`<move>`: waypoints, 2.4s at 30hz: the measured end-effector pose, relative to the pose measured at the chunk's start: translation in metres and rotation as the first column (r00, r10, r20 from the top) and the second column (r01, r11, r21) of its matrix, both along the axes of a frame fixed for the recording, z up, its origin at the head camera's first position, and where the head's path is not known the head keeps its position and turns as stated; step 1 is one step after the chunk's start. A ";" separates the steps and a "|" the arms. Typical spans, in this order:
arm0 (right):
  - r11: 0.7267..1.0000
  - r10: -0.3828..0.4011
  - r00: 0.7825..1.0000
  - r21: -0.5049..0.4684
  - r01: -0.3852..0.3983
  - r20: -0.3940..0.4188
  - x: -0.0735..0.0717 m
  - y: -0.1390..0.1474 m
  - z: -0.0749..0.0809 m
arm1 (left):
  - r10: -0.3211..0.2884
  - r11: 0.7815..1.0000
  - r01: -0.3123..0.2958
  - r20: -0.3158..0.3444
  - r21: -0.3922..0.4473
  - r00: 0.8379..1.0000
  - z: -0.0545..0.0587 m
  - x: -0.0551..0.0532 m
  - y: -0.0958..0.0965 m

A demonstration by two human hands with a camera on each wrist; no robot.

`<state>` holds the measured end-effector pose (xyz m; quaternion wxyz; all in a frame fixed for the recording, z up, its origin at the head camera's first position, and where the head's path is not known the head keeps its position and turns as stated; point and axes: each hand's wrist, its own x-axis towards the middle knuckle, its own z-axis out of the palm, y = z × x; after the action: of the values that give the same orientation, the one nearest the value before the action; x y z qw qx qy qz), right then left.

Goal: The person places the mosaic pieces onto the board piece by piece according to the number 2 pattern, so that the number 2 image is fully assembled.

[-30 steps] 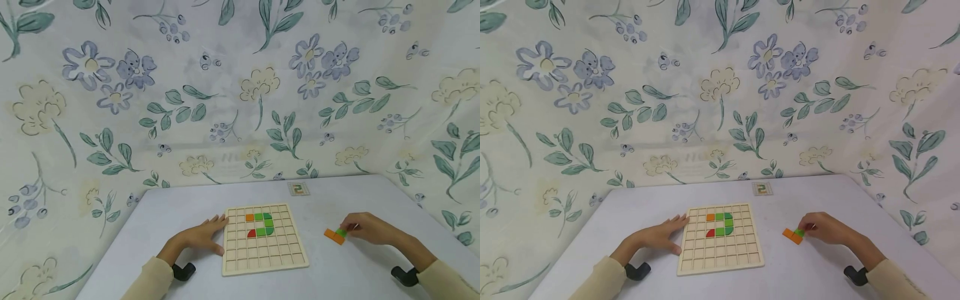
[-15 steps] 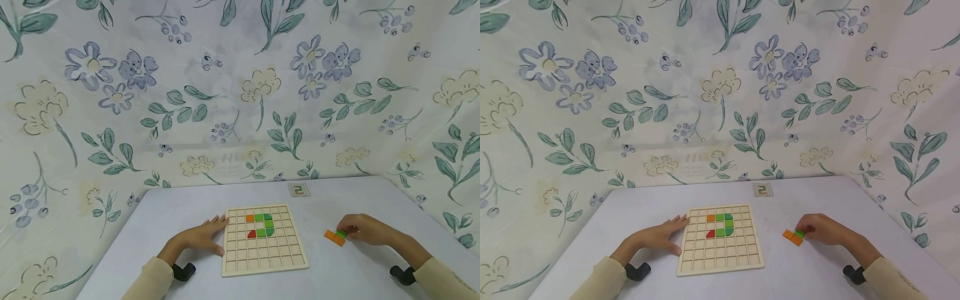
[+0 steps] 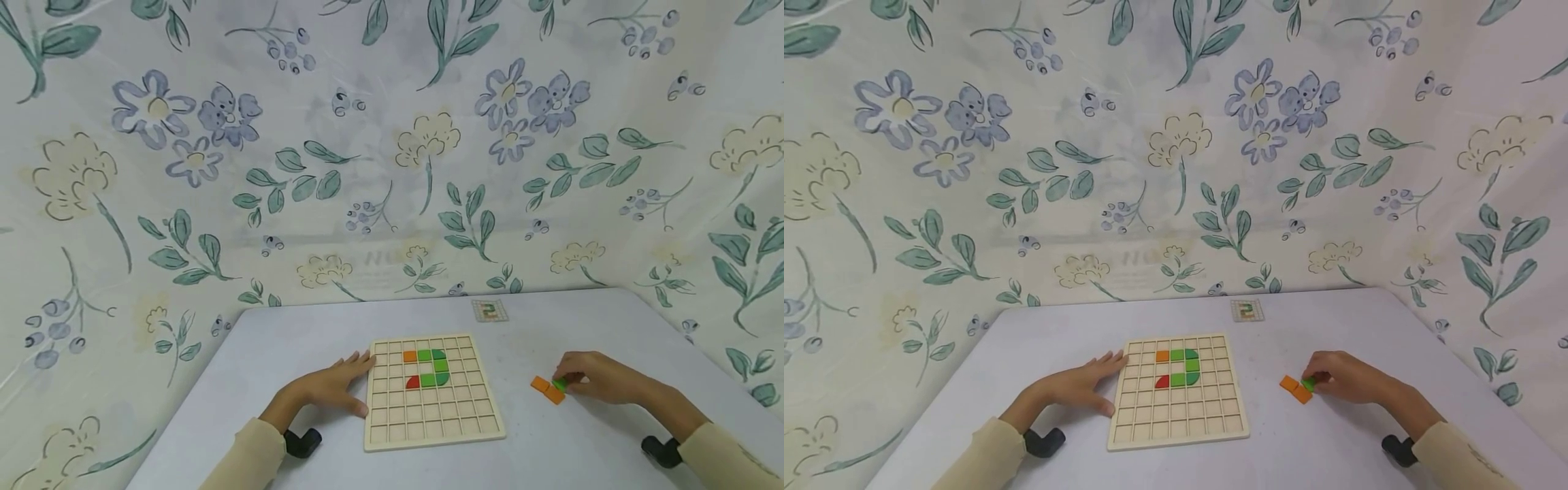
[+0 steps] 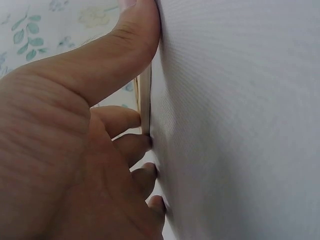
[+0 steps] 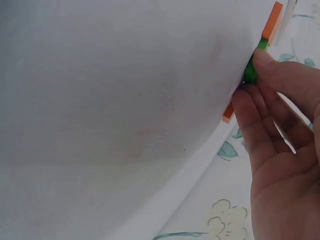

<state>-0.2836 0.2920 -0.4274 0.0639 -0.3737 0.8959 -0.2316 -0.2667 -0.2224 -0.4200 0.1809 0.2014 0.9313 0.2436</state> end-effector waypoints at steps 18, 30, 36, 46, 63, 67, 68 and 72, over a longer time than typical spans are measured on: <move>0.999 -0.019 1.000 -0.030 0.019 -0.008 0.005 0.001 0.008 | -0.013 1.000 0.013 -0.001 -0.014 1.000 -0.001 -0.002 0.001; 0.996 -0.020 1.000 -0.085 0.020 -0.003 0.006 -0.003 0.016 | 0.010 1.000 -0.010 0.013 -0.005 1.000 -0.001 -0.003 0.000; 0.993 -0.036 0.999 -0.112 0.033 -0.027 0.007 -0.012 0.018 | 0.006 1.000 -0.006 0.010 -0.011 1.000 -0.003 -0.001 -0.003; 0.991 -0.062 0.995 -0.121 0.052 -0.078 0.005 -0.026 0.022 | -0.001 1.000 0.001 0.004 -0.015 1.000 0.001 -0.003 0.000; 0.992 -0.067 0.994 -0.110 0.058 -0.083 0.004 -0.056 0.035 | 0.017 1.000 -0.017 0.012 -0.014 1.000 -0.004 -0.001 -0.002; 0.993 -0.073 0.993 -0.104 0.063 -0.094 0.003 -0.067 0.041 | 0.014 1.000 -0.014 0.005 -0.021 1.000 -0.004 -0.002 -0.002; 0.993 -0.075 0.993 -0.102 0.066 -0.093 0.003 -0.069 0.042 | 0.013 1.000 -0.013 0.003 -0.022 1.000 -0.004 -0.003 -0.002; 0.994 -0.079 0.993 -0.089 0.071 -0.088 0.000 -0.079 0.043 | 0.015 0.999 -0.015 0.001 -0.029 1.000 -0.004 -0.003 -0.002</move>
<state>-0.2835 0.2127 -0.3847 -0.0017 -0.3524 0.9005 -0.2547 -0.2694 -0.2248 -0.4236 0.1825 0.1915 0.9362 0.2315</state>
